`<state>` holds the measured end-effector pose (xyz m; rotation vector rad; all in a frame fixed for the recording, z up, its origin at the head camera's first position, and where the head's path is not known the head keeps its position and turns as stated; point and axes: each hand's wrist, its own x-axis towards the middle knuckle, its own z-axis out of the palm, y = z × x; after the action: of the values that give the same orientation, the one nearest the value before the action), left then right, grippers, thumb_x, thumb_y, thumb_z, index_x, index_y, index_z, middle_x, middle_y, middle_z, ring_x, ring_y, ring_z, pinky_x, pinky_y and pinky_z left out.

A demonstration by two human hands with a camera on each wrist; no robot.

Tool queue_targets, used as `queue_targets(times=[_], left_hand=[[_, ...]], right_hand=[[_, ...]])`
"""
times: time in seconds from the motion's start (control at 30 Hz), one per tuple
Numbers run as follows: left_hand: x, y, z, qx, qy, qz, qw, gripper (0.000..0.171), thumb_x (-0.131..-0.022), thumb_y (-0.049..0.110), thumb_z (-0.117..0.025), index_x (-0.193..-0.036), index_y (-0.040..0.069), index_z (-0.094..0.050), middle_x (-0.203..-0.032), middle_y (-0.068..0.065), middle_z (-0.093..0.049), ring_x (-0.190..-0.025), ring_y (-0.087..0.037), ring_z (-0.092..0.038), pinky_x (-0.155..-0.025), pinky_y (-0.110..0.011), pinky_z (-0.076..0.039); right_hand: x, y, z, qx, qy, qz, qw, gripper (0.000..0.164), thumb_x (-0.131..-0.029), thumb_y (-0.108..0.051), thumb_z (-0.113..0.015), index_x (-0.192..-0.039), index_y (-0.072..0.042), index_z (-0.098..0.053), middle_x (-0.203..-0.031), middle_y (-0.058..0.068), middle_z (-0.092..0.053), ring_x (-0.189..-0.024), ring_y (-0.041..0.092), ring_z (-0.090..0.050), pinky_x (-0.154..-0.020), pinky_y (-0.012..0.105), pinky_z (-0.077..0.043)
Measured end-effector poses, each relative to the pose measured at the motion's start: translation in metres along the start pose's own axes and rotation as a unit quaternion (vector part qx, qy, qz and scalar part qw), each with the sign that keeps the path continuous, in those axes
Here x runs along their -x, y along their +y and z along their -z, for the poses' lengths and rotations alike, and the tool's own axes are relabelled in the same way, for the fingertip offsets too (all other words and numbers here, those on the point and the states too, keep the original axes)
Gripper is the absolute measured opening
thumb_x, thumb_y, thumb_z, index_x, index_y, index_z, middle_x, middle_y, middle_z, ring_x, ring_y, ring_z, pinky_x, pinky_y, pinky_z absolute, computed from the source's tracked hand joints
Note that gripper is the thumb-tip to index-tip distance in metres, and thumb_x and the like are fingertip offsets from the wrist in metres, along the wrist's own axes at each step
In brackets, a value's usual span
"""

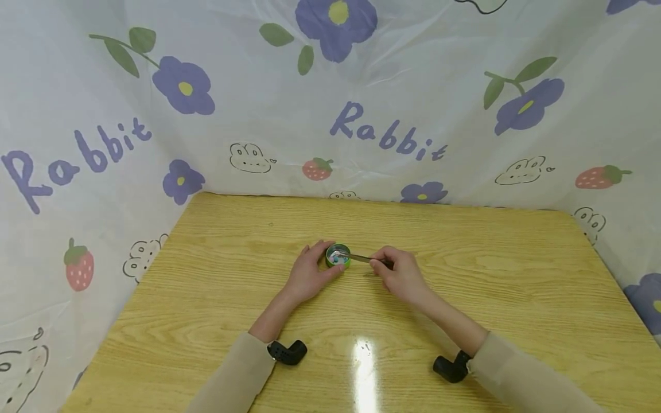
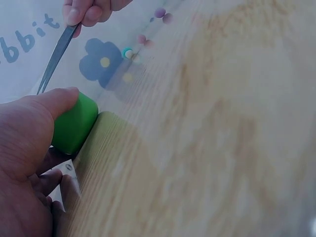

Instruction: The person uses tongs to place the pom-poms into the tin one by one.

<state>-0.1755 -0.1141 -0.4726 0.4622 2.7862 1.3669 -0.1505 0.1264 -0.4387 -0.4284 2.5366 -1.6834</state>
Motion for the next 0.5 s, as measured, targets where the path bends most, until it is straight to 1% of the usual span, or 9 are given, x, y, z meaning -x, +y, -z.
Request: queue_targets(times=[0.27, 0.5], left_hand=[[-0.0008, -0.0009, -0.0003, 0.002, -0.001, -0.003, 1.0000, 0.061, -0.093, 0.027, -0.079, -0.144, 0.002, -0.057, -0.145, -0.019, -0.057, -0.147, -0.040, -0.036, -0.124, -0.053, -0.015], [-0.0009, -0.0023, -0.0003, -0.001, 0.000, -0.006, 1.0000, 0.060, -0.093, 0.027, -0.079, -0.143, 0.002, -0.057, -0.145, -0.019, -0.057, -0.146, -0.040, -0.037, -0.124, -0.052, -0.016]], right_hand=[[-0.0029, -0.0005, -0.0049, 0.004, 0.000, -0.002, 1.000, 0.013, -0.103, -0.005, -0.062, -0.102, 0.006, -0.069, -0.079, 0.020, -0.064, -0.050, 0.016, -0.048, -0.042, 0.026, -0.040], [-0.0029, -0.0009, -0.0068, 0.011, -0.002, 0.004, 1.000, 0.011, -0.102, -0.003, -0.062, -0.102, 0.005, -0.070, -0.078, 0.020, -0.064, -0.050, 0.015, -0.049, -0.042, 0.026, -0.040]])
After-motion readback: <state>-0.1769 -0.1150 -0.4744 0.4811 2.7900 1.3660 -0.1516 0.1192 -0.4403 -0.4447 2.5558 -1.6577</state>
